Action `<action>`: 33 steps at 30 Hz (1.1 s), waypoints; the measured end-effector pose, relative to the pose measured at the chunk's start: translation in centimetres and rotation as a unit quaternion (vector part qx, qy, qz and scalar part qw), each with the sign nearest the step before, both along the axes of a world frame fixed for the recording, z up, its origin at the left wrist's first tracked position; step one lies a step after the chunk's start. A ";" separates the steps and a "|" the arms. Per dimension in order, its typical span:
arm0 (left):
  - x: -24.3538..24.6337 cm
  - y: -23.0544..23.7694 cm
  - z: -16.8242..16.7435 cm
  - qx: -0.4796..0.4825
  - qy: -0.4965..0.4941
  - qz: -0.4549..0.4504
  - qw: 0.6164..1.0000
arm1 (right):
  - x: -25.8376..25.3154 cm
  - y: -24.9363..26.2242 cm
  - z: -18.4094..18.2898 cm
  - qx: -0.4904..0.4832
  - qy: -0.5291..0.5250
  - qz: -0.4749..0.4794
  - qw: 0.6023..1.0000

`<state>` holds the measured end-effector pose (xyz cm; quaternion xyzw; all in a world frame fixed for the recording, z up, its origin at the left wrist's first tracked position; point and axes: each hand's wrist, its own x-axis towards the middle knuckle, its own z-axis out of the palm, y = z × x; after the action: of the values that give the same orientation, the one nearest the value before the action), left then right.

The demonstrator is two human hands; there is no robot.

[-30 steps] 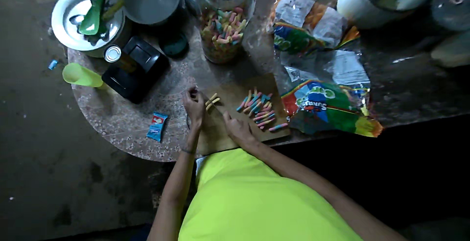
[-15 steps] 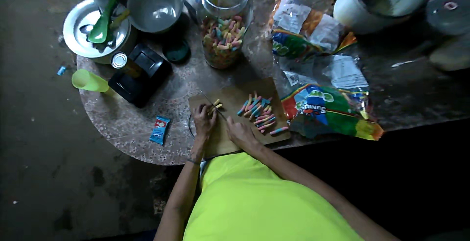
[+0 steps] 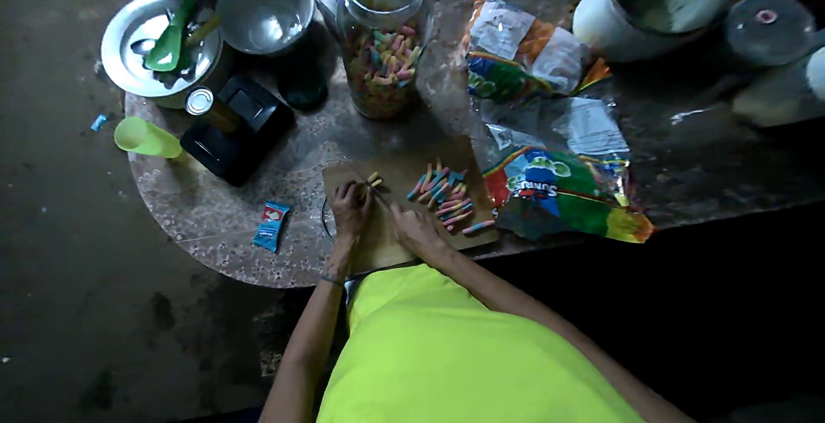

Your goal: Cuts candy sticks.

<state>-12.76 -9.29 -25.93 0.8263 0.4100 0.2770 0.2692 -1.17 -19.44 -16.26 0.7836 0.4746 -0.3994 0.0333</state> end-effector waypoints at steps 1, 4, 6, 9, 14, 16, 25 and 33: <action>0.1 -0.1 0.0 0.001 -0.005 0.003 1.000 | 0.3 -0.1 0.4 -0.002 0.006 0.001 1.000; 0.2 -0.3 0.0 0.015 -0.031 0.010 0.999 | 1.5 -0.3 0.7 0.021 0.049 0.000 0.999; 0.0 -0.1 -0.3 0.030 -0.038 0.010 0.999 | 1.9 -0.6 -0.7 0.050 0.050 0.008 0.997; 0.0 -0.2 -0.3 0.052 -0.040 0.013 0.998 | -0.6 -0.2 0.0 -0.023 -0.044 0.024 0.998; 0.1 -0.2 0.3 0.042 -0.031 0.021 0.998 | 0.5 -0.2 0.1 0.003 0.033 0.004 0.999; 0.1 -0.2 0.6 0.026 -0.032 0.020 0.999 | 1.9 -0.6 -1.0 0.067 0.081 -0.011 0.994; -0.1 -0.4 0.7 -0.003 -0.006 0.013 1.000 | -0.9 0.4 0.8 -0.060 -0.044 0.032 0.997; -0.2 -0.4 0.7 -0.008 0.011 0.003 1.000 | -1.0 0.3 0.6 -0.036 0.002 -0.008 0.999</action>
<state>-12.93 -9.66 -25.23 0.8255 0.4179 0.2658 0.2708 -2.21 -19.17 -15.61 0.7851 0.4535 -0.4180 0.0573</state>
